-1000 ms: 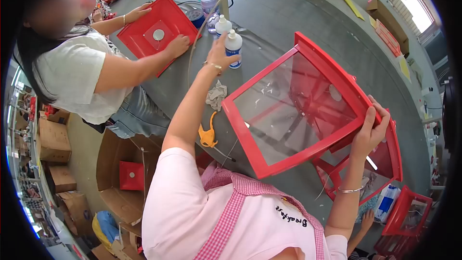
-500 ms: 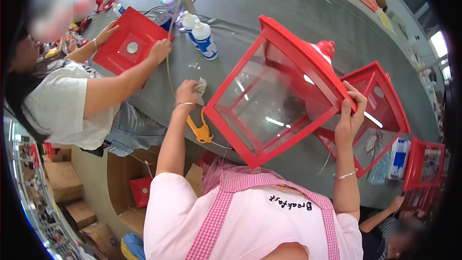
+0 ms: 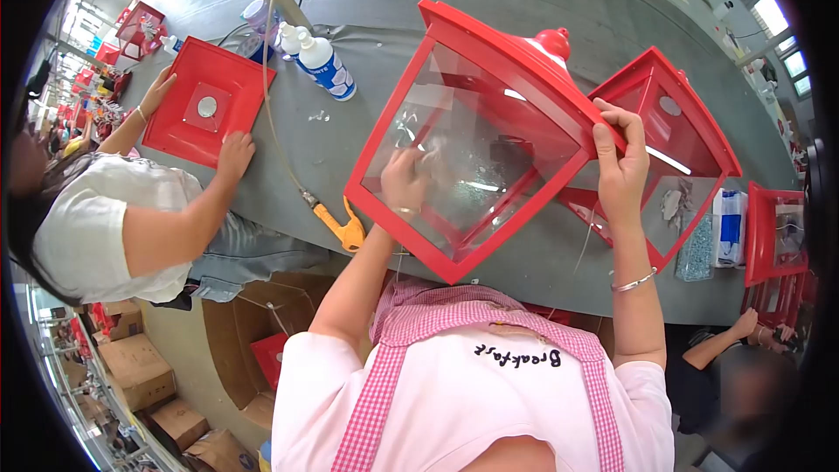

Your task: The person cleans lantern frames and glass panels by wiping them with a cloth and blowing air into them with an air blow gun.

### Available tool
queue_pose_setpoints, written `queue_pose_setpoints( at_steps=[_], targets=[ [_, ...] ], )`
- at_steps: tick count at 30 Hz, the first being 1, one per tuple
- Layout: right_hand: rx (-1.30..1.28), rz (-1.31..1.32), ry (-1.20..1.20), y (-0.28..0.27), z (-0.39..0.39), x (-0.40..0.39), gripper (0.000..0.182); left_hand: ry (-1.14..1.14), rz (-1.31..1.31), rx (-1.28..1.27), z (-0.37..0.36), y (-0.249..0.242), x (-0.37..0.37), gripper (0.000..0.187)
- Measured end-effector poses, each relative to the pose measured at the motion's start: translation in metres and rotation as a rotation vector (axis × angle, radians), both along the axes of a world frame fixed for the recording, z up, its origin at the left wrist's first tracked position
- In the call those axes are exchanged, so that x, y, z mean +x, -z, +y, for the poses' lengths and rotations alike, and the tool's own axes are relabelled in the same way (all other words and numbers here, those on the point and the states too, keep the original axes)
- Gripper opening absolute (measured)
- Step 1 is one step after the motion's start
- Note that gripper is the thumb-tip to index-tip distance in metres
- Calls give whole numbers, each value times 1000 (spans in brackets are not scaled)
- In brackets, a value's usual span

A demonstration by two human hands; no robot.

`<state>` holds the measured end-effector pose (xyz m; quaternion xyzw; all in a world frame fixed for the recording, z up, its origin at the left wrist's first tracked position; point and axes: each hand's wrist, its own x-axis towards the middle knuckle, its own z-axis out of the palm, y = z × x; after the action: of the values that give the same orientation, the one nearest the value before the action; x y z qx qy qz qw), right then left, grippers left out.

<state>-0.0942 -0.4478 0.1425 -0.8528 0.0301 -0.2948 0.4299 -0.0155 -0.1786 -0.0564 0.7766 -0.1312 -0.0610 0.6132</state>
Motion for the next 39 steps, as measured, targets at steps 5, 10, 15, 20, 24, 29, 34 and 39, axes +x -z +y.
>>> queue_pose_setpoints(
  at_steps=[5,10,15,20,24,29,34,39],
  targets=[
    [-219,220,-86,-36,-9,10,25,-9,-609,732,-8,17,-11,33],
    [-521,275,-132,-34,-2,43,43,-51,-594,648,-14,27,-35,34],
    [-666,452,-155,-37,4,49,55,-125,-524,615,-55,62,33,31],
    [-733,428,-166,-34,4,53,61,-187,-575,469,-127,56,90,30],
    [-751,430,-182,-38,3,57,59,-22,-297,226,-149,51,69,26],
    [-793,385,-191,-34,2,57,57,460,-511,123,-135,45,-15,28],
    [-804,373,-174,-32,4,51,56,279,-524,381,-21,62,-56,23],
    [-822,369,-152,-30,7,43,56,-13,-521,599,-22,66,-45,23]
  ],
)
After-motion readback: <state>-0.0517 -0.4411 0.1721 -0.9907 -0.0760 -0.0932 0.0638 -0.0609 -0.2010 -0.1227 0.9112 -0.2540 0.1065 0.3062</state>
